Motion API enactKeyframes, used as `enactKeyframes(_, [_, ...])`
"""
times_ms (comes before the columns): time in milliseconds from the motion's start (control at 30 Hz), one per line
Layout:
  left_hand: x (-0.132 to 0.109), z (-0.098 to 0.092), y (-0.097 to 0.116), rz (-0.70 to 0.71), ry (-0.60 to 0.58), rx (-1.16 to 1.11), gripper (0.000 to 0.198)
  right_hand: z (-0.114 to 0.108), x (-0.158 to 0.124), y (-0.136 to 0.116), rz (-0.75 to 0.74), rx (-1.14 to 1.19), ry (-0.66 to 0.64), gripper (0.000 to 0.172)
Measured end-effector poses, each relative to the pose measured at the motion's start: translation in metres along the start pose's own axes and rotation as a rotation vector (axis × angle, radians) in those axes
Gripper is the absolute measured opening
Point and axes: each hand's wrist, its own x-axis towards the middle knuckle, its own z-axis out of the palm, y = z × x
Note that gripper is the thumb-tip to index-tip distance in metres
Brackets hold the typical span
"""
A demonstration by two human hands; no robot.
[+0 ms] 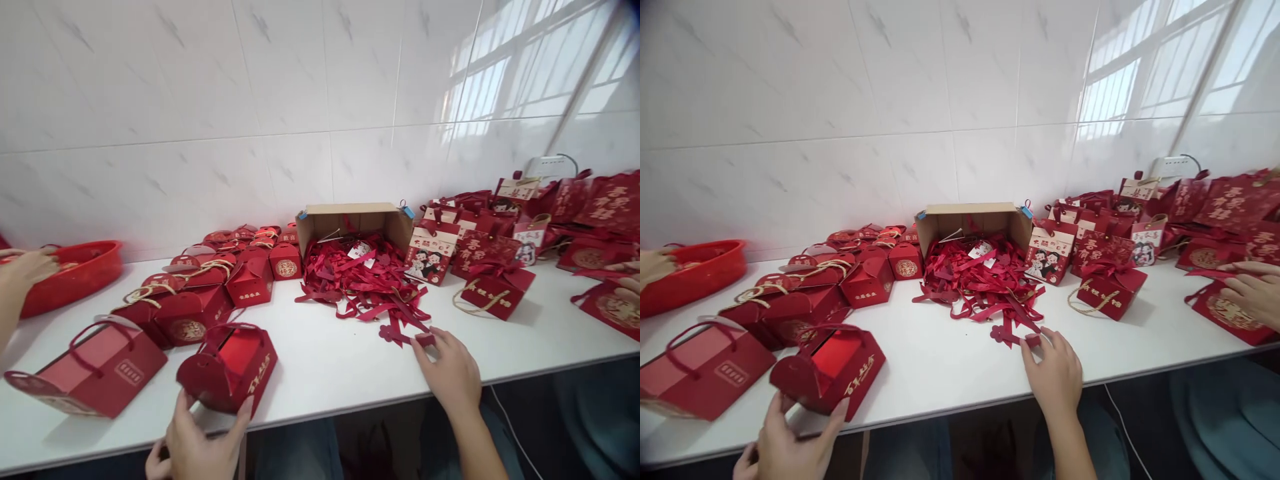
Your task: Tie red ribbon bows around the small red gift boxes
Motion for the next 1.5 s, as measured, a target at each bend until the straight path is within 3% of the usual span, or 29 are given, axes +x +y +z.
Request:
enactKeyframes(100, [-0.001,0.007,0.015,0.106,-0.179,0.149,0.060,-0.003,-0.001,-0.003,0.044,0.035,0.004,0.029])
enactKeyframes(167, [0.000,0.010,0.019,0.137,-0.271,0.238,0.055,-0.003,-0.002,-0.006,0.091,0.024,0.056,0.042])
enactKeyframes(333, [-0.003,0.013,0.014,0.210,-0.229,0.311,0.054,0.001,-0.003,-0.006,0.151,0.052,0.190,0.074])
enactKeyframes(400, [-0.005,0.014,0.013,0.222,-0.212,0.321,0.053,0.000,0.001,-0.005,0.147,0.095,0.224,0.073])
enactKeyframes(533, [-0.005,0.012,0.013,0.231,-0.251,0.343,0.054,-0.010,0.024,-0.016,0.038,0.188,0.236,0.052])
enactKeyframes(633, [-0.003,0.011,0.015,0.217,-0.290,0.360,0.055,-0.012,0.050,-0.048,-0.161,0.410,0.069,0.034])
enactKeyframes(700, [-0.002,0.010,0.016,0.210,-0.306,0.375,0.055,-0.003,0.070,-0.075,-0.243,0.655,-0.214,0.022])
enactKeyframes(733, [-0.002,0.009,0.017,0.208,-0.312,0.384,0.054,0.005,0.081,-0.088,-0.208,0.786,-0.318,0.017])
enactKeyframes(800, [-0.002,0.009,0.018,0.202,-0.317,0.397,0.053,0.025,0.105,-0.107,0.090,1.091,-0.361,0.026])
enactKeyframes(833, [-0.002,0.009,0.018,0.197,-0.317,0.403,0.052,0.036,0.118,-0.113,0.171,1.143,-0.364,0.032])
enactKeyframes(1033, [-0.003,0.014,0.012,0.221,-0.256,0.395,0.051,0.083,0.173,-0.111,0.382,1.385,-0.436,0.029])
enactKeyframes(1133, [-0.003,0.018,0.008,0.223,-0.224,0.386,0.050,0.088,0.175,-0.102,0.417,1.559,-0.438,0.019])
enactKeyframes(1300, [-0.003,0.020,0.009,0.217,-0.189,0.388,0.049,0.078,0.162,-0.093,0.403,1.800,-0.474,0.024])
enactKeyframes(1500, [-0.003,0.019,0.009,0.241,-0.166,0.390,0.049,0.059,0.150,-0.103,0.312,1.898,-0.763,0.038])
